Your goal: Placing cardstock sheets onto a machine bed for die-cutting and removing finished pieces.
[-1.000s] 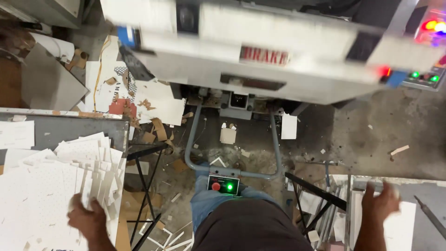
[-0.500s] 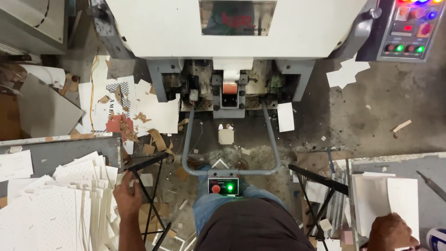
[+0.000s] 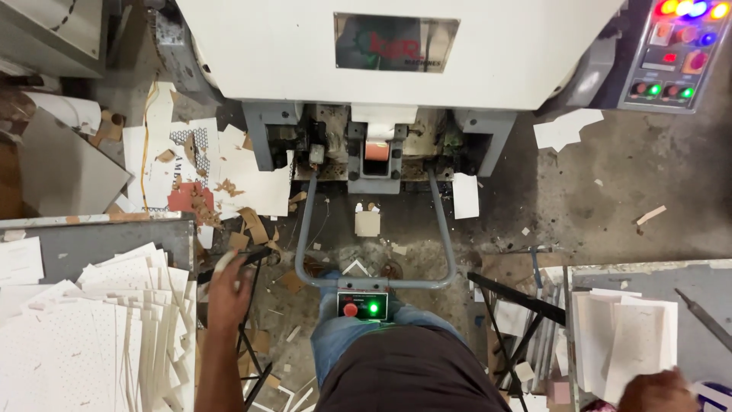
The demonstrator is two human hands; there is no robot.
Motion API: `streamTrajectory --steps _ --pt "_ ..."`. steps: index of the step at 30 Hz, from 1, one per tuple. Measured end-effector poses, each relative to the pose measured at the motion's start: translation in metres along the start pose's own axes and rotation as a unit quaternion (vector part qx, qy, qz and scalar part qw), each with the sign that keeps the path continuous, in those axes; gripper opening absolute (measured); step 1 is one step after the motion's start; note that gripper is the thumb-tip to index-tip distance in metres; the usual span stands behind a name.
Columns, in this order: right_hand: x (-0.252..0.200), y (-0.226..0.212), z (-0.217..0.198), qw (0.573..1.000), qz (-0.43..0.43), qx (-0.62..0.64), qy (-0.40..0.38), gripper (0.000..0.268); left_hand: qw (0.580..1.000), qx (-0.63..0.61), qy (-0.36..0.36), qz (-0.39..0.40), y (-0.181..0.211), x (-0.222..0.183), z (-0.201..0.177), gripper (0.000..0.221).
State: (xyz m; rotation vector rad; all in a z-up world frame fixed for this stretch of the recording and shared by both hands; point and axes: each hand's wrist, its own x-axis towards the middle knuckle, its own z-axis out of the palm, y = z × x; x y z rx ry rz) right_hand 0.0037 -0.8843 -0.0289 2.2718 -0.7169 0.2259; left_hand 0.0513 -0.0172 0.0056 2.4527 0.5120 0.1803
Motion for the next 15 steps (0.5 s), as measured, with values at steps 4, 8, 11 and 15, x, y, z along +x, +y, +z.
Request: streamTrajectory --steps 4,8,11,15 --pt "0.052 0.012 -0.083 0.975 -0.048 -0.086 0.201 0.027 0.977 -0.129 -0.171 -0.003 0.056 0.055 0.006 0.039" --pt "0.106 -0.025 -0.118 0.953 -0.011 -0.001 0.304 0.029 0.975 -0.05 -0.151 0.156 0.183 0.114 -0.008 0.035" --pt "0.153 -0.055 -0.113 0.859 -0.057 0.488 0.148 0.031 0.917 -0.072 -0.015 0.391 0.244 0.152 0.018 0.036" --pt "0.185 -0.131 -0.193 0.723 -0.195 0.609 0.261 0.029 0.924 0.013 -0.116 0.363 0.289 0.183 0.087 0.048"
